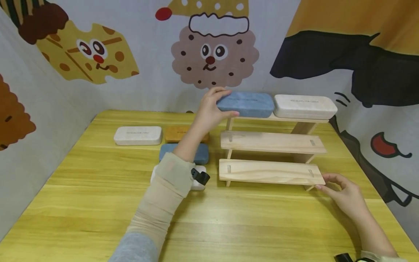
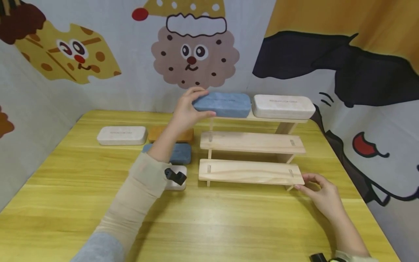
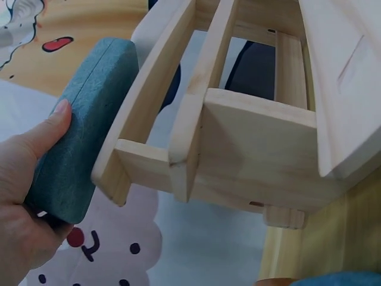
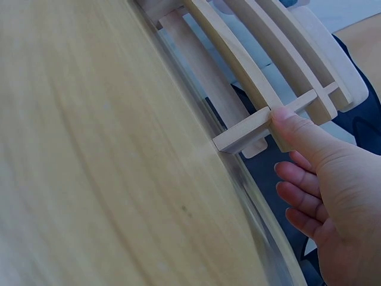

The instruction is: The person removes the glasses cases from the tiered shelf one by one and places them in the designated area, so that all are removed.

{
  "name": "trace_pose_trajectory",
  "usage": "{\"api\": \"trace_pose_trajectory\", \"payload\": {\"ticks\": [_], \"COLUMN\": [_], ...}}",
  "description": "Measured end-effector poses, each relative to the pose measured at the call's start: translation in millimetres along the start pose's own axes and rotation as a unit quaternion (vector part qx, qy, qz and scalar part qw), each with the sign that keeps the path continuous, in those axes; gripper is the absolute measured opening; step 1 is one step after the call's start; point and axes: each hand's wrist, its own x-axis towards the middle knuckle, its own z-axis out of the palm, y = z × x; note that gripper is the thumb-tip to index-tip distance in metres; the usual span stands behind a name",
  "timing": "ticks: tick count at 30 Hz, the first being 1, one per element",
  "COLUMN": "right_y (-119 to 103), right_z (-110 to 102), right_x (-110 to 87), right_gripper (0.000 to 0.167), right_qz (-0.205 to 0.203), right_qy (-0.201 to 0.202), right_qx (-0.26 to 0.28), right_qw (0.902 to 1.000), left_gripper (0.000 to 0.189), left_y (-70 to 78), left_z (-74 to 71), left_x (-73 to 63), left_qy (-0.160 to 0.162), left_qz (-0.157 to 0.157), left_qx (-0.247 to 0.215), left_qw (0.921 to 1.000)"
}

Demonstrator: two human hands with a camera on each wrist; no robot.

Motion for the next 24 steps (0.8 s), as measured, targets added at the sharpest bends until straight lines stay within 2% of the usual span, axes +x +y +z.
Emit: {"api": "trace_pose_trajectory", "payload": {"ticks": [14, 19, 24], "right_y": [0.4, 0.5, 1.0], "right_z": [1.0, 0.3, -0.1], "right_x": [1.7, 0.8, 0.1], "right_gripper": [0.042, 0.043, 0.042], "right_qz": [-0.013, -0.008, -0.008], "right_qy": [0.003, 0.002, 0.004], "right_qx": [0.008, 0.003, 0.001], "right_qw": [0.9999, 1.0, 1.0], "left_gripper": [0.069, 0.068, 0.067], "left_y": [5.8, 11.4, 14.7], "left_z": [-26.0, -35.4, -43.5], "left_x": [-14.9, -21.9, -30.6], "left_qy": [0.025, 0.03, 0.043], "left_qz": [-0.002, 0.01, 0.035], "left_qx": [-0.022, -0.028, -0.041], "left_qw": [0.9994, 0.9991, 0.9976]}}
